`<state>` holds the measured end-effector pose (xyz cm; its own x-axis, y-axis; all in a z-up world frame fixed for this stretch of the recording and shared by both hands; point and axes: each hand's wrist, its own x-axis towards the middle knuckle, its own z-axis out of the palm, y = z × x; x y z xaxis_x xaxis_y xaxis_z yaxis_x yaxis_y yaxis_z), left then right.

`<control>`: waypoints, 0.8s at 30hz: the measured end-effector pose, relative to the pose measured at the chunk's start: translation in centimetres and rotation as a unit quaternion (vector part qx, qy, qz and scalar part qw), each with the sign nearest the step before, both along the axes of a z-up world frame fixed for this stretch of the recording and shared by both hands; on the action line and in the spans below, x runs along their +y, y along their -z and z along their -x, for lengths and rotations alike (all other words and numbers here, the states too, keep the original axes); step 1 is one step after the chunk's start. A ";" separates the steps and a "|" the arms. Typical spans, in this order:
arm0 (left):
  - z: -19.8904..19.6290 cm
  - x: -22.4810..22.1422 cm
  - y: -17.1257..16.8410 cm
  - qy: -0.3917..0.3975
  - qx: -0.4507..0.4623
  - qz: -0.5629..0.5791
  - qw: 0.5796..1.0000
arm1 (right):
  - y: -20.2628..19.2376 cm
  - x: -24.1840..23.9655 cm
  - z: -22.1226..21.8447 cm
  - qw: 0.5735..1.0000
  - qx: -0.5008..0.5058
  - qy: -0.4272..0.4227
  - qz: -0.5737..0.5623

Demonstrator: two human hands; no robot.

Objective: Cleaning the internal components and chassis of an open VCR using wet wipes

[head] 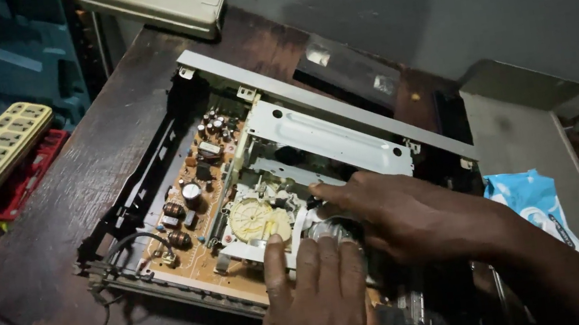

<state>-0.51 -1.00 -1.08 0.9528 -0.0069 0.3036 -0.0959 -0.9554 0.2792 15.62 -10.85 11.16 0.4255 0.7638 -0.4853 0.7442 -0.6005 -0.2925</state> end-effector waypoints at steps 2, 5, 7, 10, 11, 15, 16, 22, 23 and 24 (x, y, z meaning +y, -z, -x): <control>-0.4 -0.1 0.0 0.006 0.052 -0.010 0.999 | -0.8 0.7 0.5 0.999 0.011 0.025 0.019; -0.3 -0.2 -0.5 0.007 0.082 -0.021 0.996 | -4.3 3.5 2.3 0.981 0.065 0.176 0.051; 0.0 0.1 -1.0 -0.001 0.058 -0.023 0.998 | -3.9 2.8 2.0 0.947 0.105 0.298 0.057; 0.4 0.4 -1.6 -0.016 -0.025 -0.030 0.999 | -0.4 -2.1 -0.1 0.994 -0.058 0.088 0.025; 0.4 0.3 -1.4 -0.019 -0.010 -0.030 0.999 | -0.6 -2.8 -0.2 0.988 -0.038 0.141 -0.048; 0.4 0.6 -2.6 -0.019 -0.007 0.024 1.000 | -0.3 -5.1 -0.6 0.835 0.194 0.378 -0.349; 0.5 0.7 -2.7 -0.017 -0.011 0.024 1.000 | 0.3 -5.7 -0.9 0.835 0.190 0.379 -0.351; 1.3 1.9 -4.1 -0.006 -0.151 0.129 0.980 | 2.3 -6.2 -0.7 0.651 0.434 0.322 -0.533; 1.4 2.3 -4.5 0.009 -0.136 0.198 0.971 | 2.2 -5.8 -0.3 0.652 0.431 0.322 -0.534; 1.5 2.6 -4.8 0.024 -0.119 0.266 0.956 | 2.1 -5.4 0.2 0.653 0.429 0.322 -0.535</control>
